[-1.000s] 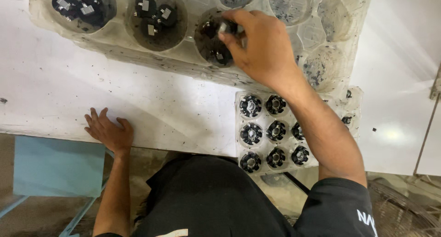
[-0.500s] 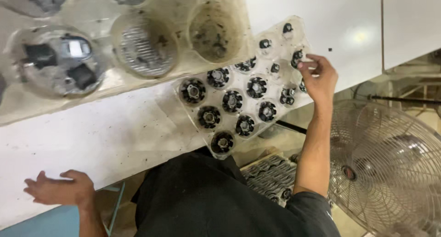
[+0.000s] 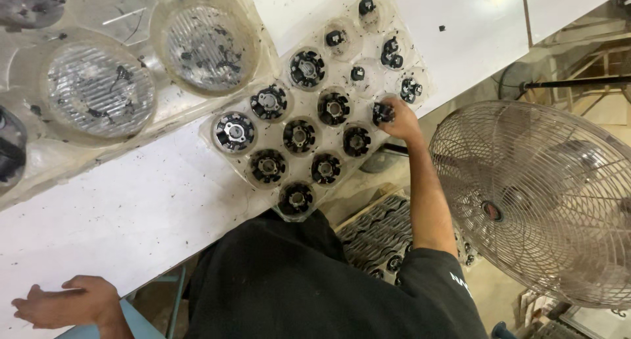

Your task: The person picks up black rotor assemblies from plastic trays, squeezes grease from a small tube onto each component, and places the treated parts back into the trays. The person then stacks filled trays of rotors on the workbench and continues treating more components.

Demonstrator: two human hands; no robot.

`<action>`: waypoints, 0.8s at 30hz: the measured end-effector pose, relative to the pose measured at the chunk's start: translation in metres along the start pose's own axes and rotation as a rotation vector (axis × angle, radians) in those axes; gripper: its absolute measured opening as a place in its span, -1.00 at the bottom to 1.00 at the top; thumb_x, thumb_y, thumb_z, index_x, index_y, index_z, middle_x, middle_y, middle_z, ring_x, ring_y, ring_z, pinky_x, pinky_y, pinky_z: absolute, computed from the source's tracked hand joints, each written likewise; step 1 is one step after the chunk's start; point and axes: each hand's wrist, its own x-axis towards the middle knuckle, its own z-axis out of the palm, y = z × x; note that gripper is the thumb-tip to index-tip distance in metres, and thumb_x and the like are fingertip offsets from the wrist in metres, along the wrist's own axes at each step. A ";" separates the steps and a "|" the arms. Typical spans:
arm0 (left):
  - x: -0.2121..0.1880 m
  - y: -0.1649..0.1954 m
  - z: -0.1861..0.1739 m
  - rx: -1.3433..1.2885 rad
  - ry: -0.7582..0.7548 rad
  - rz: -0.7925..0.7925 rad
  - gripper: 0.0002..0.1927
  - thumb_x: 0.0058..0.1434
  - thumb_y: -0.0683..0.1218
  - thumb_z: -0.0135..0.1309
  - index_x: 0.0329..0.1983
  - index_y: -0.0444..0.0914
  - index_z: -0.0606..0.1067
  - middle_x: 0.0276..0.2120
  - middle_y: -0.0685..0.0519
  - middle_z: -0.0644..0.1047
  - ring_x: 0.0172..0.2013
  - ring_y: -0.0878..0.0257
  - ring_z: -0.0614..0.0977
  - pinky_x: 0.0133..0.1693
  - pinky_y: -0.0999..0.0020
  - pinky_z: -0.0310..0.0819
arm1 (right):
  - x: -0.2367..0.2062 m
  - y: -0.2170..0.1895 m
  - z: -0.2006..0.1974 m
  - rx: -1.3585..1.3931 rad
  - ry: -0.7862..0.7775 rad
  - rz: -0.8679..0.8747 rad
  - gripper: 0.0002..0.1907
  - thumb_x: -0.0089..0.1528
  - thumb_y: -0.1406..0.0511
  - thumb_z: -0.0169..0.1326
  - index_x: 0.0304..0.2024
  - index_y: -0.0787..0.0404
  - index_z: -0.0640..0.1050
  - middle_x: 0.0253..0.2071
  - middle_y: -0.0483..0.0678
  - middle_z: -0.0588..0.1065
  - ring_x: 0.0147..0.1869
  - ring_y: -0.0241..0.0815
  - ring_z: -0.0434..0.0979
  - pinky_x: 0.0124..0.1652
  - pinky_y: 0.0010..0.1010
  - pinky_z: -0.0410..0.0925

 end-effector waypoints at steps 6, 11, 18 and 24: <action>0.001 -0.003 0.002 -0.032 0.039 0.047 -0.34 0.46 -0.18 -0.23 0.56 -0.55 -0.01 0.54 -0.39 0.01 0.54 -0.35 -0.12 0.44 -0.29 -0.33 | 0.001 0.003 0.005 -0.115 -0.002 -0.116 -0.33 0.02 0.01 0.46 0.05 0.21 0.57 -0.14 0.23 0.53 -0.06 0.19 0.55 -0.05 -0.12 0.43; -0.002 -0.004 0.001 -0.073 0.084 0.035 -0.38 0.43 -0.22 -0.22 0.55 -0.49 0.10 0.54 -0.37 0.05 0.55 -0.33 -0.09 0.45 -0.27 -0.30 | 0.008 0.009 0.000 0.148 -0.201 0.122 -0.45 -0.05 0.04 0.47 -0.20 0.25 0.60 -0.40 -0.06 0.55 -0.32 -0.21 0.53 -0.25 -0.35 0.42; -0.002 -0.003 -0.001 -0.049 0.079 0.059 -0.36 0.39 -0.26 -0.19 0.55 -0.48 0.10 0.54 -0.31 0.04 0.57 -0.28 -0.10 0.46 -0.26 -0.33 | 0.008 0.003 -0.011 0.178 -0.270 0.072 -0.55 0.08 0.08 0.44 -0.24 0.27 0.60 -0.44 -0.07 0.51 -0.35 -0.28 0.46 -0.31 -0.35 0.37; 0.000 0.000 -0.006 -0.092 0.073 0.022 -0.35 0.38 -0.25 -0.19 0.54 -0.49 0.10 0.57 -0.39 0.06 0.55 -0.31 -0.11 0.42 -0.30 -0.34 | -0.001 0.012 -0.012 0.013 -0.067 -0.250 -0.58 0.18 0.13 0.39 -0.14 0.33 0.60 -0.32 0.02 0.54 -0.28 -0.21 0.54 -0.25 -0.32 0.41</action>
